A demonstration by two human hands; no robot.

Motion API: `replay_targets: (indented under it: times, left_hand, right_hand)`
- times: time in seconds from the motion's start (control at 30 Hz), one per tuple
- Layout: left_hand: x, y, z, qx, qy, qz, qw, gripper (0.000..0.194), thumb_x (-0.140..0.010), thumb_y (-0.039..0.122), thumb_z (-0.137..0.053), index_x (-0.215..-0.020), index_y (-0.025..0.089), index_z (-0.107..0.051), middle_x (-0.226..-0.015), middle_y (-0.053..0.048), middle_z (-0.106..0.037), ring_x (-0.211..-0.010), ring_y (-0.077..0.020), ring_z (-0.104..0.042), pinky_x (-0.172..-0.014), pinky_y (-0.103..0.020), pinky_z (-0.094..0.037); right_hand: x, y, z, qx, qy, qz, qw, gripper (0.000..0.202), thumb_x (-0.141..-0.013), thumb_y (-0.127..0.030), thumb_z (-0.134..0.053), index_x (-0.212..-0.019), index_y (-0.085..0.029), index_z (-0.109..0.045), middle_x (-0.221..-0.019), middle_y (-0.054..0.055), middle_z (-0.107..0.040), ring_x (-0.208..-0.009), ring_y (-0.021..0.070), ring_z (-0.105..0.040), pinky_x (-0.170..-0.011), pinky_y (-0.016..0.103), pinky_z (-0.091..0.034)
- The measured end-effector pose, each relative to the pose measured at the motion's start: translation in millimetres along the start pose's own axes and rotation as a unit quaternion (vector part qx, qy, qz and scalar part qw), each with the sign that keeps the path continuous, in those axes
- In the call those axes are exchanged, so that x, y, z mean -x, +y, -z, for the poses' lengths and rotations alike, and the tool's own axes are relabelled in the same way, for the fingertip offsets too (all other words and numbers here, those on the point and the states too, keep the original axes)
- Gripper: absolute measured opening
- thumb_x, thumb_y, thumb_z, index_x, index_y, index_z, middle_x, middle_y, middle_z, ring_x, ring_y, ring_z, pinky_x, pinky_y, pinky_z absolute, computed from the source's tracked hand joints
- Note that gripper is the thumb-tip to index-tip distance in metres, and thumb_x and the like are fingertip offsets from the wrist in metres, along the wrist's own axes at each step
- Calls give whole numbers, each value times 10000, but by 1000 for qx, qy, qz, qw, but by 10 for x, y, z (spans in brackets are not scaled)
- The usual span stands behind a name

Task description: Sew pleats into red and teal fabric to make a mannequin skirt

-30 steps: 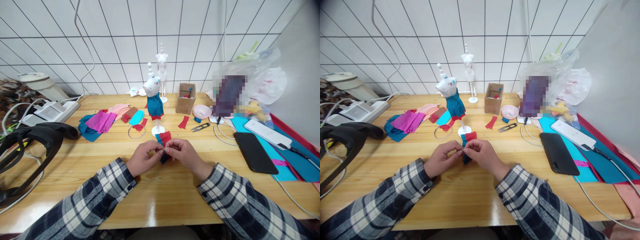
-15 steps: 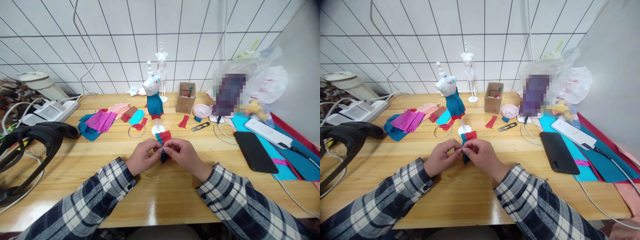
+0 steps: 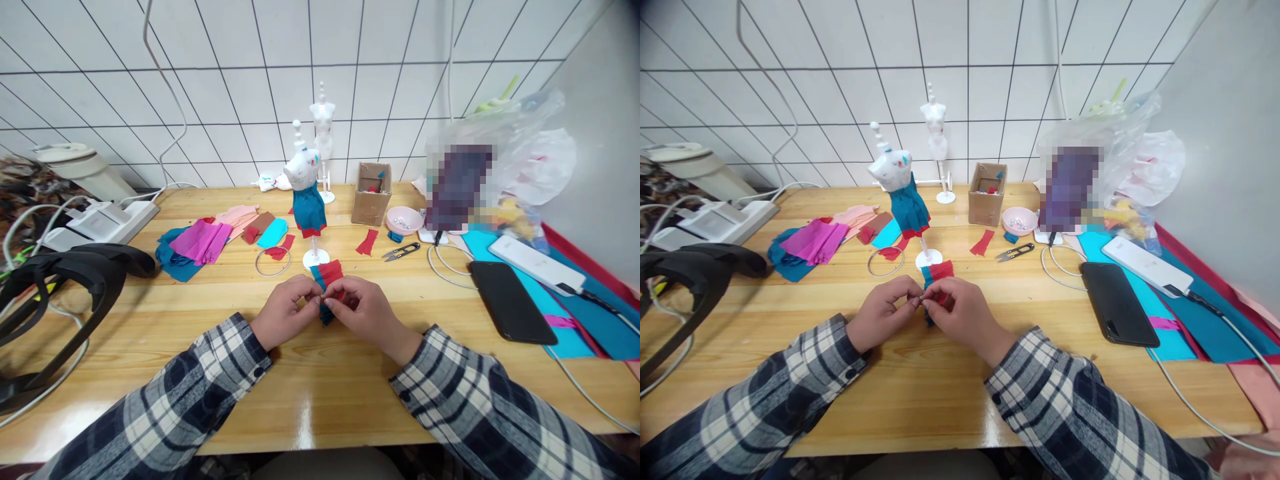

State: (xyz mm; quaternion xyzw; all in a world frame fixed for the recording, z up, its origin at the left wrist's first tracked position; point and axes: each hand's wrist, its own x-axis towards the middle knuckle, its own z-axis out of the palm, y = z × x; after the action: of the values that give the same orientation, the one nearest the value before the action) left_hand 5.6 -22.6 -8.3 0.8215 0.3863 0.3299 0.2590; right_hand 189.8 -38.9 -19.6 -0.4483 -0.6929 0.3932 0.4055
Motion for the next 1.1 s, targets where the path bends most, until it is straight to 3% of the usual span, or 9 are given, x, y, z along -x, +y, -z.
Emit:
replay_targets:
  times: [0.4,0.63,0.7,0.77,0.87,0.93,1.0,1.1]
  left_hand:
    - [19,-50,-20,-39,13,-11,999,142,-866,211,-572,-813,169,-696,-714,-14,-673,-668,-119,-599,-635,-226,-448]
    - [18,-9,-15,-22,12,1,1000,139,-845,207,-584,-818,175,-716,-699,-14,-673,-649,-121,-589,-625,-233,-448]
    - [22,-8,-2,-12,12,-3,1000,144,-848,205,-578,-824,173,-716,-700,-16,-666,-649,-120,-588,-629,-233,-451]
    - [27,-15,10,-5,7,-21,1000,150,-855,203,-566,-824,169,-709,-696,-17,-654,-649,-119,-582,-630,-233,-450]
    - [33,-38,18,2,5,-53,999,154,-866,208,-558,-814,163,-696,-675,-15,-631,-636,-119,-566,-625,-238,-442]
    - [36,-61,16,5,8,-61,998,157,-871,209,-555,-817,164,-695,-671,-15,-628,-638,-121,-563,-630,-241,-440]
    - [37,-90,9,9,12,-61,998,164,-872,206,-548,-818,168,-698,-678,-19,-640,-649,-123,-567,-638,-244,-442]
    - [31,-149,-6,13,23,-63,998,164,-862,200,-549,-801,166,-698,-675,-23,-649,-639,-120,-567,-624,-237,-438]
  right_hand:
    - [-12,34,1,8,22,-26,999,61,-801,-239,-621,-816,-193,-659,-723,-11,-650,-559,96,-522,-534,222,-422]
    - [-45,54,-12,-68,6,-100,993,42,-772,-229,-600,-752,-201,-576,-587,-55,-551,-481,80,-459,-446,195,-351]
    - [-68,63,2,-120,16,-142,982,72,-774,-249,-608,-747,-205,-557,-513,-74,-516,-443,81,-452,-425,187,-356]
    - [-91,63,24,-221,22,-184,958,113,-766,-278,-635,-755,-209,-546,-550,-67,-575,-456,84,-504,-433,183,-415]
    - [-113,51,70,-410,7,-230,882,202,-723,-302,-708,-757,-204,-534,-902,-3,-723,-595,85,-637,-507,187,-523]
    - [-134,48,117,-484,16,-237,842,259,-675,-286,-763,-734,-199,-527,-992,17,-731,-661,88,-679,-554,174,-552]
    - [-193,61,193,-503,57,-225,833,292,-637,-263,-799,-703,-198,-523,-862,3,-734,-664,88,-689,-577,155,-559]
    - [-420,104,385,-442,132,-166,872,293,-629,-238,-803,-691,-197,-520,-747,-26,-699,-656,82,-683,-589,147,-560]
